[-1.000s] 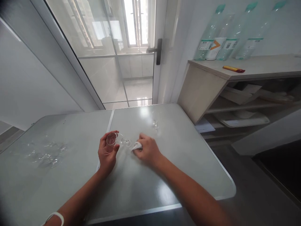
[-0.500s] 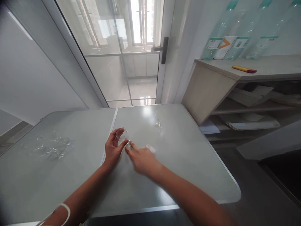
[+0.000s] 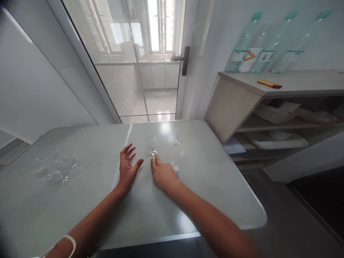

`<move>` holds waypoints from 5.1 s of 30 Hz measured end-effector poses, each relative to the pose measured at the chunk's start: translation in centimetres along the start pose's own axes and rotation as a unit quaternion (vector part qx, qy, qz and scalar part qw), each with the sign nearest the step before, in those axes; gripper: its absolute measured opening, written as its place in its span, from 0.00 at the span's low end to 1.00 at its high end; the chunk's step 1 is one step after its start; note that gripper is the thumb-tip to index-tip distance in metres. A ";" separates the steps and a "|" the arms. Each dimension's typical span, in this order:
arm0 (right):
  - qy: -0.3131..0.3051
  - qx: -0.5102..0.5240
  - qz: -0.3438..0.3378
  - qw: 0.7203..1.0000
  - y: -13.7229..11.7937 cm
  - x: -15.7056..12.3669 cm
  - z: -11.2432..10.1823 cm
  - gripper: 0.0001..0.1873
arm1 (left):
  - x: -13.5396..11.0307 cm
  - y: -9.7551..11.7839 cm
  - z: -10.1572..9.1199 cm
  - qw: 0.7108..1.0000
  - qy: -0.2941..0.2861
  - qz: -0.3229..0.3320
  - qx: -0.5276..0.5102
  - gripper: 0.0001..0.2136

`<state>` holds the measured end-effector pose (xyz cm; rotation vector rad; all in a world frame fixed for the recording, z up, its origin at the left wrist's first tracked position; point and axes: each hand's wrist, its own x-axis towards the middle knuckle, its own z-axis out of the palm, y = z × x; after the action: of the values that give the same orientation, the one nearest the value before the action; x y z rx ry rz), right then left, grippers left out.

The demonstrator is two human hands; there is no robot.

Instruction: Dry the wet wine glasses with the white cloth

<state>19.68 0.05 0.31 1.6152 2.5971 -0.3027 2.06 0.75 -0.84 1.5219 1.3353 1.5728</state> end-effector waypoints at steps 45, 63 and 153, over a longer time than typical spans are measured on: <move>0.162 0.292 -0.052 0.941 4.5 0.6 0.2 0.21 | -0.5 -3.9 -22.4 0.835 0.452 -0.136 0.283 0.29; 0.302 0.722 0.102 0.614 3.8 0.8 -0.8 0.18 | 1.3 2.2 -6.3 0.955 -0.177 0.049 0.233 0.26; 0.099 0.483 -0.343 0.799 4.2 -0.7 -2.2 0.12 | -0.3 2.3 -2.9 0.782 -0.438 -0.395 -0.201 0.24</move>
<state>23.88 1.66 1.98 0.6389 3.3198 -1.8286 -0.10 -1.02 1.57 0.9662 0.8027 0.4274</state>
